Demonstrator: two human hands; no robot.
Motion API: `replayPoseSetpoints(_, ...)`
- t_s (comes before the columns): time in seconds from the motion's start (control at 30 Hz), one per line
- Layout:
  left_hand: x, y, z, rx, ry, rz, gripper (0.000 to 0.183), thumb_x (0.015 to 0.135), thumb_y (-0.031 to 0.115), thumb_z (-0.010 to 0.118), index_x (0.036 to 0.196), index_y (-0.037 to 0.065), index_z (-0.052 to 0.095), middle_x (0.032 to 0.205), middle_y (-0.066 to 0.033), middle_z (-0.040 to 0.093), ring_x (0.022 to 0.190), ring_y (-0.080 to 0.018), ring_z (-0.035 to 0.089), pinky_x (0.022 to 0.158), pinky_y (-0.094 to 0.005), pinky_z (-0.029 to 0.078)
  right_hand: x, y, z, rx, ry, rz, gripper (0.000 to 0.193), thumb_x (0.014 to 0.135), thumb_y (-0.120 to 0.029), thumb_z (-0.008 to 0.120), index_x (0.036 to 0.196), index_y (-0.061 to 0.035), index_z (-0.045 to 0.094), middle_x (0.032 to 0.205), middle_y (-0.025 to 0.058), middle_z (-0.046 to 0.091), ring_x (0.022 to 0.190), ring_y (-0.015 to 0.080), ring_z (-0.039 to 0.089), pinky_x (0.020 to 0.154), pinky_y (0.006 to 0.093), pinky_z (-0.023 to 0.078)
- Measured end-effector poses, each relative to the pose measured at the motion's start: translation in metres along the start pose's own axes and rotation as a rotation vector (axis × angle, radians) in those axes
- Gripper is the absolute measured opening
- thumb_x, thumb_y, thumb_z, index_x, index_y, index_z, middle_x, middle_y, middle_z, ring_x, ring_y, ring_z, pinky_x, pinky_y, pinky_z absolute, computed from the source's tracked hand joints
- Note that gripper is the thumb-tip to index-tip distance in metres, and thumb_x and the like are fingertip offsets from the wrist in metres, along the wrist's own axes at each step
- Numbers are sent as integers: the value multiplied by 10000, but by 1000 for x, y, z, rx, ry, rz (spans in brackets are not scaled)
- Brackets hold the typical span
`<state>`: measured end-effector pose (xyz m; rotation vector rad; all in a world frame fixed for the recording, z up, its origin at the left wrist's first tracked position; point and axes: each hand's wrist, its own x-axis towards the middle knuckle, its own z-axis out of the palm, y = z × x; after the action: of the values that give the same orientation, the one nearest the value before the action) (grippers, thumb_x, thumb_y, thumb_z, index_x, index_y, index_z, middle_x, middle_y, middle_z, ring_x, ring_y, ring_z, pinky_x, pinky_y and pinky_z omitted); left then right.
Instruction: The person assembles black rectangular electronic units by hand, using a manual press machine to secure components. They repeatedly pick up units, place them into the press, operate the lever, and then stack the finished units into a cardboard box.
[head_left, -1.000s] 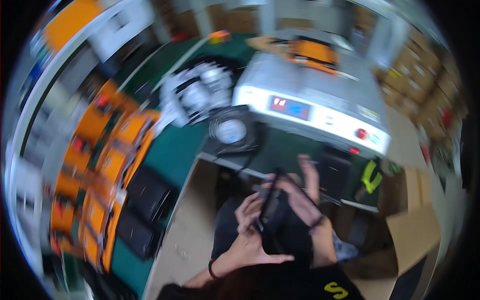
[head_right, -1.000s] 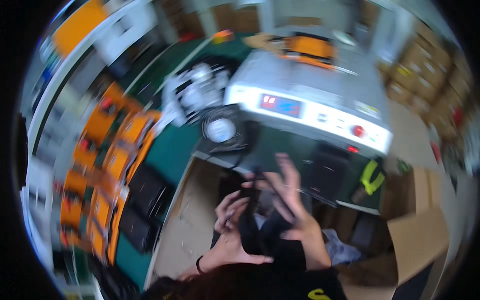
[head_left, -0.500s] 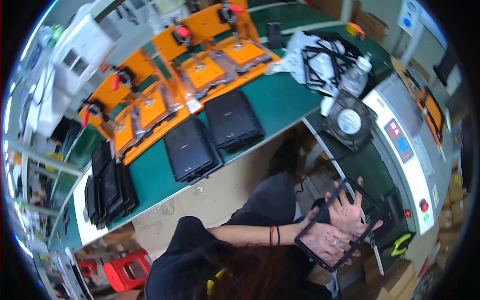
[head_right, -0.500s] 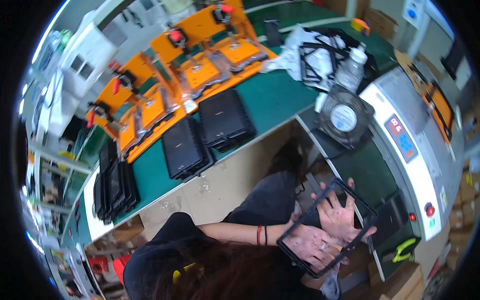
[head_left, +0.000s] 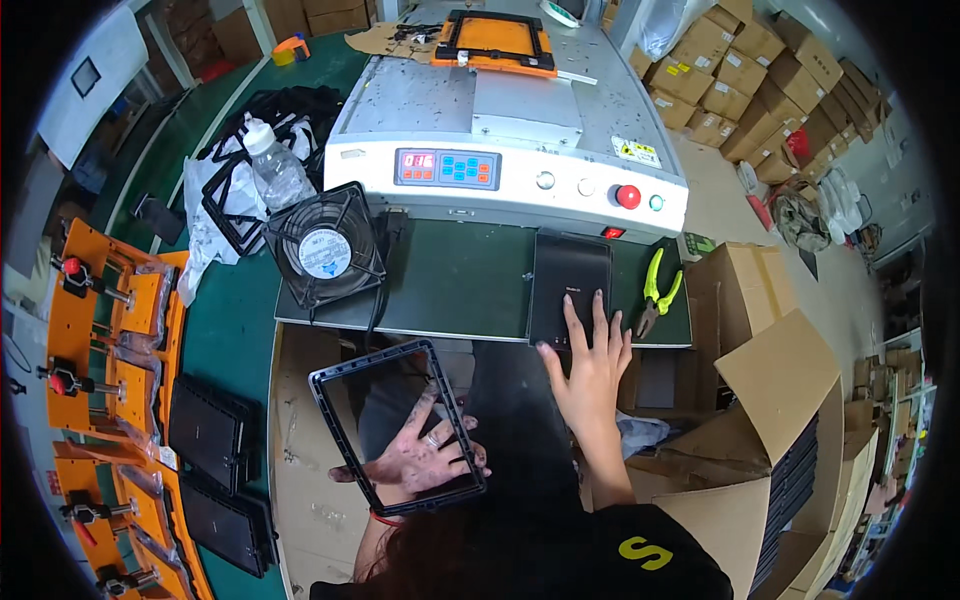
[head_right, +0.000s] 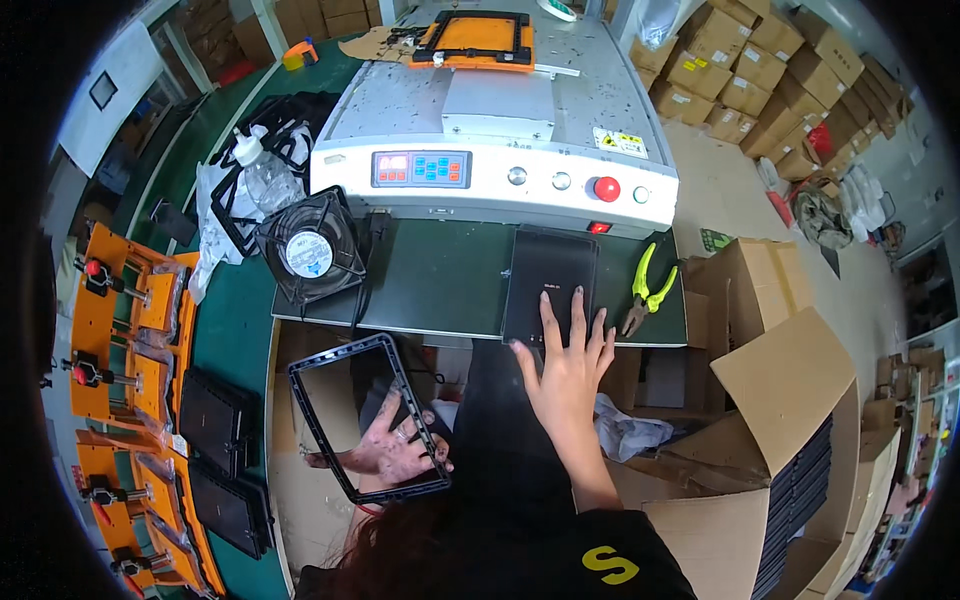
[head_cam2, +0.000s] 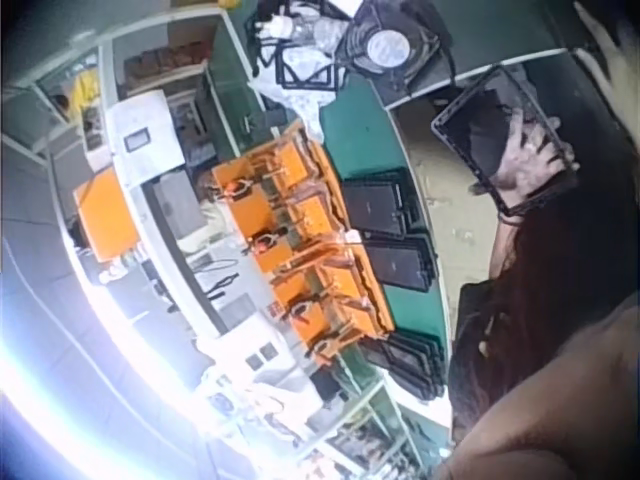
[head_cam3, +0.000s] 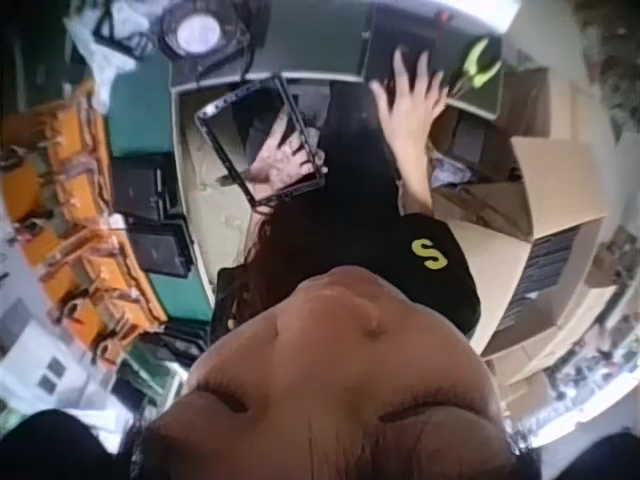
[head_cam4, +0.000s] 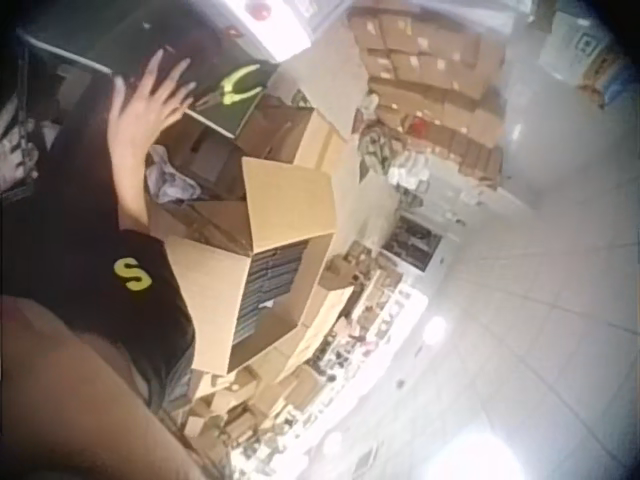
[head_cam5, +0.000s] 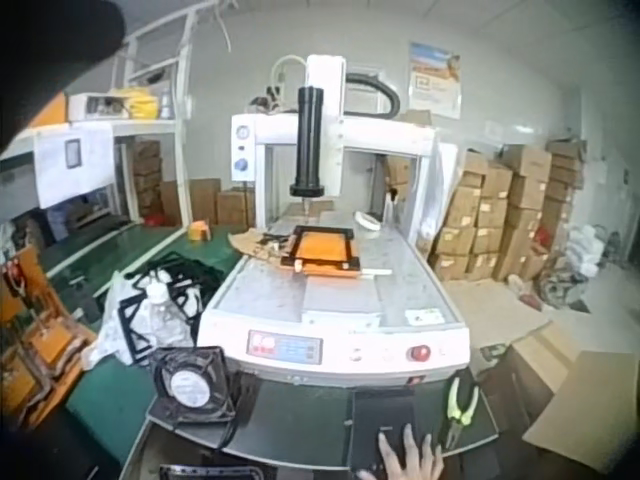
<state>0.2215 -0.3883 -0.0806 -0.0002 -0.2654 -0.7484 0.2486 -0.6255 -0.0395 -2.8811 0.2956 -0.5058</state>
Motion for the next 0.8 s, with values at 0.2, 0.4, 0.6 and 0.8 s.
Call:
replayPoseSetpoints(0.2,2,8,18,71,338,96,1204,525,657,747,1459,274,91,1351,-162,395,1057,-423,450,895,-616,367,-3,-17,3,24,71,60,695,728,-468,697,1229,-33,490,1387,280,311,1288,499,248,1027,574,206)
replayPoseSetpoints(0.4,5,8,12,88,118,146,1332,437,687,768,1468,209,73,1449,-219,248,1209,-465,359,1044,-611,242,6,-10,-6,274,99,97,693,727,-310,704,1311,-81,409,1392,258,307,1292,435,270,1020,510,240)
replayPoseSetpoints(0.6,34,2,4,626,441,396,1169,655,755,589,1456,115,27,1445,-184,236,1212,-331,428,1033,-445,350,9,-4,-33,1342,-17,42,670,807,-331,535,1376,-35,341,1404,195,365,1313,333,334,1027,452,255)
replayPoseSetpoints(0.8,50,-5,17,629,372,383,1177,635,641,689,1451,120,20,1453,-198,218,1215,-326,428,1010,-405,370,-1,-27,-44,2321,-419,265,769,820,-543,440,1377,-21,352,1388,213,381,1271,464,332,954,433,353)
